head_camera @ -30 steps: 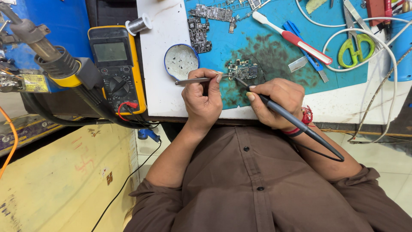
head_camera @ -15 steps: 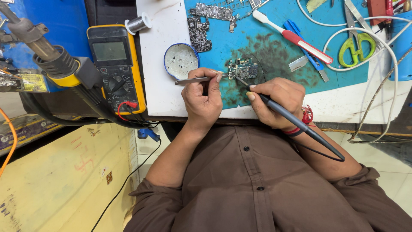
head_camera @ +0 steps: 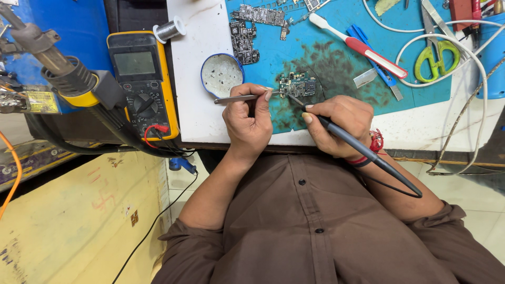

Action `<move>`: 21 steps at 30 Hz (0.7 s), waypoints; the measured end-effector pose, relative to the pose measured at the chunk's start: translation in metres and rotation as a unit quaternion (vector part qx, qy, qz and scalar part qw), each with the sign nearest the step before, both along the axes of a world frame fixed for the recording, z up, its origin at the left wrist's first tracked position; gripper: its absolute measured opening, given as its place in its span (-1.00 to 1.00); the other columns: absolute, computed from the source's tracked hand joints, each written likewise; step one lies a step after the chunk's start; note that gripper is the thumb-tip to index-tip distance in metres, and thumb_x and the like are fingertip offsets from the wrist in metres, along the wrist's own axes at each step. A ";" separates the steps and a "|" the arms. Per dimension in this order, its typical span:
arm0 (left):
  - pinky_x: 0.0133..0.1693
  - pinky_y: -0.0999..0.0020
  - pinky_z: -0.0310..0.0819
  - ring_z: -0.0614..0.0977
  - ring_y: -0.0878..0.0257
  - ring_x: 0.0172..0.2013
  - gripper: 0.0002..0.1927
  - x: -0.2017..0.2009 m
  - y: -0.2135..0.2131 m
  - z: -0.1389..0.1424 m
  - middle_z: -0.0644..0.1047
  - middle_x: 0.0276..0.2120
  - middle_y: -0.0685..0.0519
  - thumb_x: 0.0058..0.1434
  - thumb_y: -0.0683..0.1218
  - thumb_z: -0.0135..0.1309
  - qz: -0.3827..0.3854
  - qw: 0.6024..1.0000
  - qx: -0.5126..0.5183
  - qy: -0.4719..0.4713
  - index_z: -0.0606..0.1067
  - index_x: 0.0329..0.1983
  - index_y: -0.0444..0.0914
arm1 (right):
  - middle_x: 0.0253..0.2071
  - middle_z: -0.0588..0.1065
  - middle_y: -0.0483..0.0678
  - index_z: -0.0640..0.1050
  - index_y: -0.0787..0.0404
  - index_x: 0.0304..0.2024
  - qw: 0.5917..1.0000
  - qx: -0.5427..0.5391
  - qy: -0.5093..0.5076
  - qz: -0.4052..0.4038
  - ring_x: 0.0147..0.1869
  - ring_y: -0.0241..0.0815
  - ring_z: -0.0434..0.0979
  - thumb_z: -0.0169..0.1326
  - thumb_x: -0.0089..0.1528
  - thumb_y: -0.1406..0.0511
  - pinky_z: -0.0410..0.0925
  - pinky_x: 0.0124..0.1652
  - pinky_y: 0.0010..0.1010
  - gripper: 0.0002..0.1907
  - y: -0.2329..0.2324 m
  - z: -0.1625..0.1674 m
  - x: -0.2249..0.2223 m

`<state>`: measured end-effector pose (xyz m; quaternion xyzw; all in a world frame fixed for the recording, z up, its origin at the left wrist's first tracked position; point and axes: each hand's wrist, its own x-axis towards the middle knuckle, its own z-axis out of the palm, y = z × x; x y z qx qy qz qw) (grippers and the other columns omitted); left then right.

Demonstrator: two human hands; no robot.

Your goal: The person holds a small circuit board with tweezers in the left hand and uses a soldering iron in the right hand to apply heat to specific points on the board. The person repeatedly touches the iron to different locations on the board while keeping it steady with the tweezers.

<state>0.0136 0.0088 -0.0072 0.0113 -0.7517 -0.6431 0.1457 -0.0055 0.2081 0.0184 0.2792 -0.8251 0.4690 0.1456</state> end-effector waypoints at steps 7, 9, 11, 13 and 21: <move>-0.28 0.55 0.50 0.58 0.46 -0.32 -0.88 0.000 0.000 0.000 0.60 -0.23 0.02 0.46 -0.26 0.10 0.000 1.000 0.000 -0.003 0.38 -0.05 -0.31 | -0.43 0.54 0.01 0.59 0.29 -0.23 1.000 -0.001 0.004 0.005 -0.40 -0.08 0.55 0.30 0.20 0.46 0.36 -0.36 -0.35 -0.87 0.000 0.000 0.000; -0.30 0.56 0.48 0.56 0.47 -0.34 -0.88 0.000 0.000 0.000 0.59 -0.24 0.02 0.46 -0.26 0.10 0.002 1.000 -0.001 -0.004 0.38 -0.05 -0.31 | -0.44 0.54 0.01 0.60 0.30 -0.23 1.000 -0.001 0.002 0.001 -0.42 -0.09 0.54 0.30 0.20 0.46 0.35 -0.38 -0.35 -0.87 0.000 0.000 0.000; -0.32 0.56 0.47 0.56 0.48 -0.35 -0.88 -0.001 0.000 0.001 0.59 -0.25 0.03 0.46 -0.26 0.10 0.001 1.000 -0.004 -0.005 0.38 -0.05 -0.31 | -0.45 0.53 0.00 0.60 0.30 -0.23 1.000 -0.002 0.000 0.001 -0.43 -0.10 0.53 0.31 0.19 0.46 0.35 -0.39 -0.35 -0.86 0.000 0.000 -0.001; -0.32 0.57 0.48 0.56 0.48 -0.35 -0.88 -0.001 -0.001 0.001 0.59 -0.25 0.03 0.46 -0.25 0.10 -0.002 1.000 -0.006 -0.005 0.38 -0.05 -0.31 | -0.46 0.53 0.00 0.59 0.30 -0.24 1.000 -0.003 0.000 0.004 -0.43 -0.10 0.53 0.31 0.19 0.46 0.34 -0.39 -0.35 -0.86 0.000 0.000 -0.001; -0.31 0.56 0.47 0.56 0.47 -0.35 -0.88 -0.001 0.000 0.001 0.60 -0.25 0.02 0.46 -0.26 0.10 0.001 1.000 -0.003 -0.009 0.38 -0.05 -0.31 | -0.43 0.54 0.01 0.60 0.30 -0.23 1.000 -0.003 0.001 0.004 -0.40 -0.09 0.56 0.30 0.19 0.46 0.37 -0.37 -0.36 -0.86 0.000 0.001 -0.001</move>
